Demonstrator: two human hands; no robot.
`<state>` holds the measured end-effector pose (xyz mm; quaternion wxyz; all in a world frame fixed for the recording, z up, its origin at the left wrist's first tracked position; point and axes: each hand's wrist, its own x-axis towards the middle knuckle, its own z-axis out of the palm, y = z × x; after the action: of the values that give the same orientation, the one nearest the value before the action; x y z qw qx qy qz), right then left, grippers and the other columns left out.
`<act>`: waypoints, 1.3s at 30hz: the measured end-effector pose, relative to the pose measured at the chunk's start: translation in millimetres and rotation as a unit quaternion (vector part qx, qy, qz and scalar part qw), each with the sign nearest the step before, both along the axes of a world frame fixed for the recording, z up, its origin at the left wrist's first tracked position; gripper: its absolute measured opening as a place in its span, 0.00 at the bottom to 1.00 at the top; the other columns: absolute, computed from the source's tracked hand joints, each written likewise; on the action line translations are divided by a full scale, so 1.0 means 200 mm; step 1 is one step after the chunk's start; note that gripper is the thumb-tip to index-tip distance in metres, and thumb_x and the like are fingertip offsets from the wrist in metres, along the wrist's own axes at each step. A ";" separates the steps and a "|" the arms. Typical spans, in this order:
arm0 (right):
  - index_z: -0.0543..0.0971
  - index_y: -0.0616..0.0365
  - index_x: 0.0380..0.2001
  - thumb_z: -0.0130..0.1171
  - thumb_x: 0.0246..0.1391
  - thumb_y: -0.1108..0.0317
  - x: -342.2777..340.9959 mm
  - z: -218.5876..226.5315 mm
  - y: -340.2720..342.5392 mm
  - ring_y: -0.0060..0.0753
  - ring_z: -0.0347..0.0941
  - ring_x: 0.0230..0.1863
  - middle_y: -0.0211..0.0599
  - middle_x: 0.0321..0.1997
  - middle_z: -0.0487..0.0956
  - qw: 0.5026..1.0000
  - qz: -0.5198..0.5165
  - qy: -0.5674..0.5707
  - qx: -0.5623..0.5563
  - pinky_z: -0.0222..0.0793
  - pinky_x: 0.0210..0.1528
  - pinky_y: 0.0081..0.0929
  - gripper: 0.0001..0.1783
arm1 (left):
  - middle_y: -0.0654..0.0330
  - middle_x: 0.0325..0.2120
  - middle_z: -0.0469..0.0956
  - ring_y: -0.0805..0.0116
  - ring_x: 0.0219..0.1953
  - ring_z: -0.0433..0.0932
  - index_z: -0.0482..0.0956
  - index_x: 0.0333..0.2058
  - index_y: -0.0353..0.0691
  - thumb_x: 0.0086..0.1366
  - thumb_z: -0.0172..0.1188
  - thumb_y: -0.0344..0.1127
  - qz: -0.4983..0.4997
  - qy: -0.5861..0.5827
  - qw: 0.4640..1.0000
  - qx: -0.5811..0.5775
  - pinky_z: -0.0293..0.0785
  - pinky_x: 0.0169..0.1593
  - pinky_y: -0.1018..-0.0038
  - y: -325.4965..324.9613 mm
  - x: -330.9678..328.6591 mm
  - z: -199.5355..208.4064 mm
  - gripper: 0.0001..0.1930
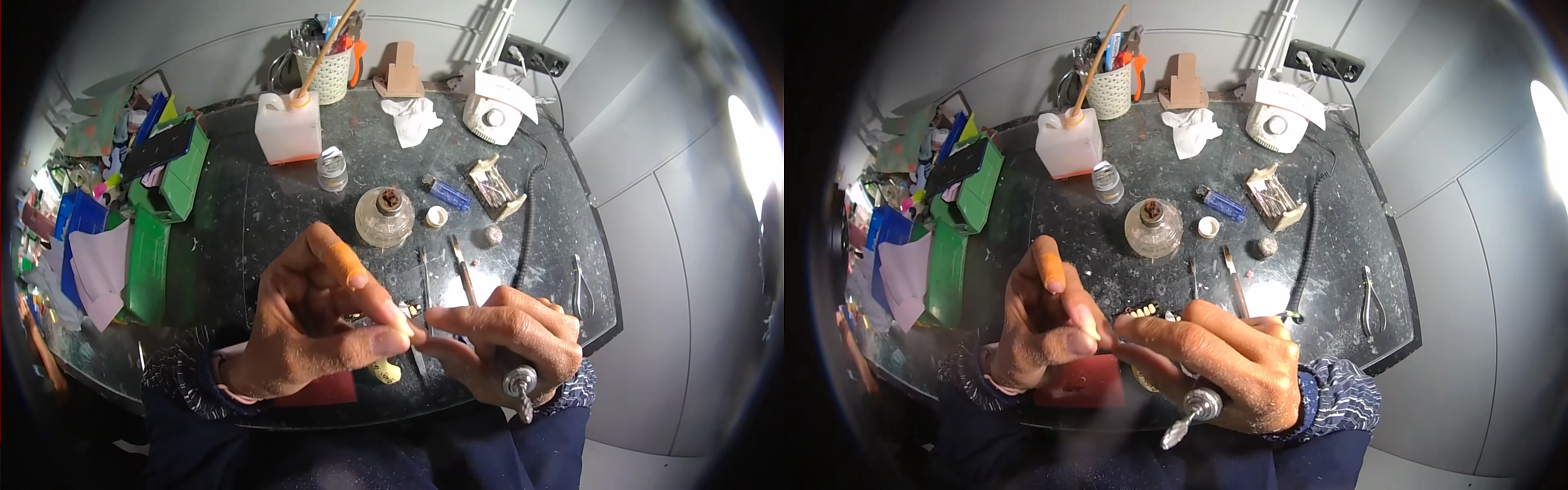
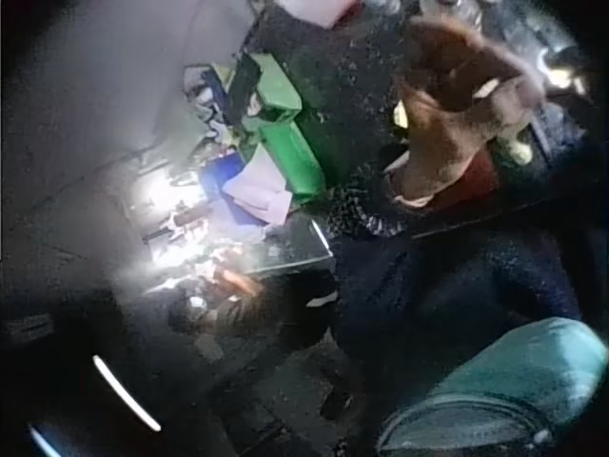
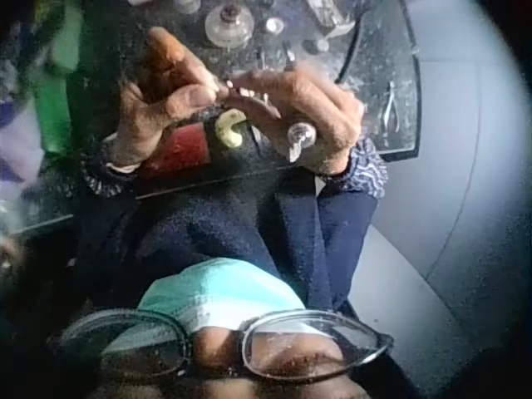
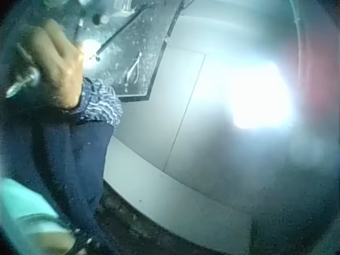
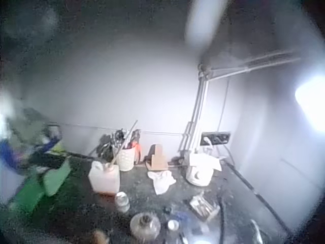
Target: The person uses a rotary tool to sand and shape individual prosthetic teeth and a dental model, periodically checking the fit by placing the teeth into the model.
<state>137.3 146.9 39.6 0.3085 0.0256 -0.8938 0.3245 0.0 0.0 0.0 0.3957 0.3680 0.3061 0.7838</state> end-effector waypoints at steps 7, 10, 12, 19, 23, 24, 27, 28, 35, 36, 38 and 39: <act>0.79 0.61 0.37 0.65 0.39 0.80 -0.02 0.02 0.04 0.20 0.70 0.14 0.26 0.16 0.68 0.993 0.091 -0.044 -0.062 0.63 0.12 0.20 0.16 | 0.56 0.27 0.76 0.65 0.35 0.78 0.59 0.37 0.40 0.46 0.65 0.16 0.000 -0.032 0.997 -0.076 0.79 0.38 0.75 0.05 0.02 0.03 0.24; 0.79 0.63 0.37 0.65 0.40 0.80 -0.02 0.01 0.05 0.21 0.71 0.15 0.28 0.17 0.69 0.991 0.105 -0.039 -0.067 0.64 0.13 0.21 0.16 | 0.61 0.22 0.75 0.64 0.32 0.76 0.58 0.35 0.43 0.44 0.68 0.20 0.049 0.008 0.993 -0.108 0.78 0.33 0.77 0.04 0.02 0.05 0.27; 0.78 0.64 0.37 0.64 0.40 0.80 -0.04 0.00 0.04 0.22 0.72 0.16 0.29 0.17 0.69 0.990 0.112 -0.029 -0.084 0.65 0.13 0.22 0.16 | 0.59 0.20 0.75 0.64 0.31 0.76 0.58 0.35 0.41 0.45 0.70 0.23 0.099 0.044 0.990 -0.096 0.77 0.30 0.79 0.05 0.02 0.05 0.26; 0.82 0.50 0.25 0.74 0.29 0.73 -0.07 -0.03 -0.01 0.16 0.67 0.11 0.22 0.12 0.70 0.993 -0.011 0.011 -0.114 0.55 0.13 0.15 0.14 | 0.58 0.20 0.76 0.65 0.29 0.76 0.59 0.38 0.39 0.44 0.72 0.26 0.123 0.327 0.936 -0.038 0.77 0.30 0.78 0.06 -0.08 0.01 0.29; 0.79 0.53 0.24 0.73 0.33 0.66 -0.07 -0.05 0.00 0.18 0.67 0.11 0.24 0.12 0.71 0.996 0.008 0.025 -0.079 0.56 0.13 0.15 0.14 | 0.59 0.21 0.76 0.66 0.27 0.75 0.58 0.44 0.39 0.44 0.72 0.26 0.115 0.375 0.919 0.031 0.75 0.28 0.79 0.07 -0.10 -0.02 0.33; 0.77 0.54 0.24 0.71 0.31 0.58 -0.08 -0.07 0.01 0.19 0.68 0.11 0.25 0.12 0.72 0.997 0.013 0.025 -0.079 0.57 0.14 0.16 0.17 | 0.58 0.22 0.77 0.66 0.26 0.76 0.61 0.43 0.36 0.43 0.71 0.24 0.145 0.348 0.924 0.066 0.75 0.27 0.80 0.08 -0.08 -0.03 0.31; 0.72 0.58 0.24 0.66 0.32 0.43 -0.10 -0.09 0.04 0.25 0.69 0.12 0.28 0.14 0.69 0.997 0.060 -0.020 -0.053 0.61 0.13 0.21 0.28 | 0.56 0.22 0.77 0.68 0.22 0.76 0.60 0.47 0.31 0.41 0.70 0.18 0.223 0.304 0.907 0.189 0.73 0.24 0.84 0.12 -0.04 -0.09 0.34; 0.70 0.60 0.25 0.66 0.37 0.45 -0.08 -0.08 0.07 0.27 0.69 0.12 0.29 0.16 0.66 0.993 0.098 -0.065 -0.028 0.61 0.12 0.25 0.28 | 0.56 0.22 0.77 0.68 0.22 0.76 0.60 0.47 0.31 0.41 0.70 0.18 0.217 0.302 0.908 0.190 0.73 0.24 0.84 0.12 -0.04 -0.10 0.34; 0.65 0.56 0.15 0.63 0.38 0.39 -0.10 -0.13 0.08 0.25 0.67 0.10 0.28 0.11 0.61 0.993 0.070 -0.050 0.076 0.60 0.10 0.24 0.31 | 0.55 0.23 0.78 0.65 0.22 0.77 0.54 0.49 0.39 0.47 0.68 0.23 0.230 0.308 0.900 0.205 0.71 0.21 0.83 0.12 -0.02 -0.13 0.35; 0.65 0.56 0.15 0.63 0.38 0.39 -0.10 -0.13 0.08 0.25 0.66 0.09 0.27 0.11 0.60 0.993 0.068 -0.042 0.083 0.60 0.10 0.23 0.31 | 0.54 0.24 0.78 0.64 0.23 0.77 0.54 0.49 0.40 0.49 0.67 0.24 0.211 0.326 0.898 0.209 0.71 0.21 0.83 0.11 -0.04 -0.13 0.33; 0.65 0.55 0.14 0.63 0.38 0.38 -0.10 -0.12 0.08 0.24 0.66 0.09 0.27 0.10 0.60 0.993 0.064 -0.035 0.090 0.59 0.10 0.23 0.31 | 0.54 0.24 0.78 0.63 0.24 0.78 0.54 0.49 0.40 0.50 0.65 0.23 0.202 0.324 0.899 0.214 0.71 0.21 0.82 0.11 -0.04 -0.12 0.32; 0.64 0.55 0.13 0.63 0.37 0.38 -0.10 -0.12 0.08 0.23 0.65 0.09 0.27 0.10 0.59 0.993 0.061 -0.036 0.097 0.59 0.10 0.22 0.31 | 0.53 0.24 0.78 0.63 0.24 0.78 0.54 0.49 0.40 0.50 0.65 0.23 0.201 0.324 0.899 0.214 0.71 0.21 0.81 0.11 -0.05 -0.13 0.31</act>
<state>117.5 163.1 15.5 0.2521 0.0976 -0.9283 0.2554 -9.1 21.2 -25.1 0.0206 0.6085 0.3094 0.7305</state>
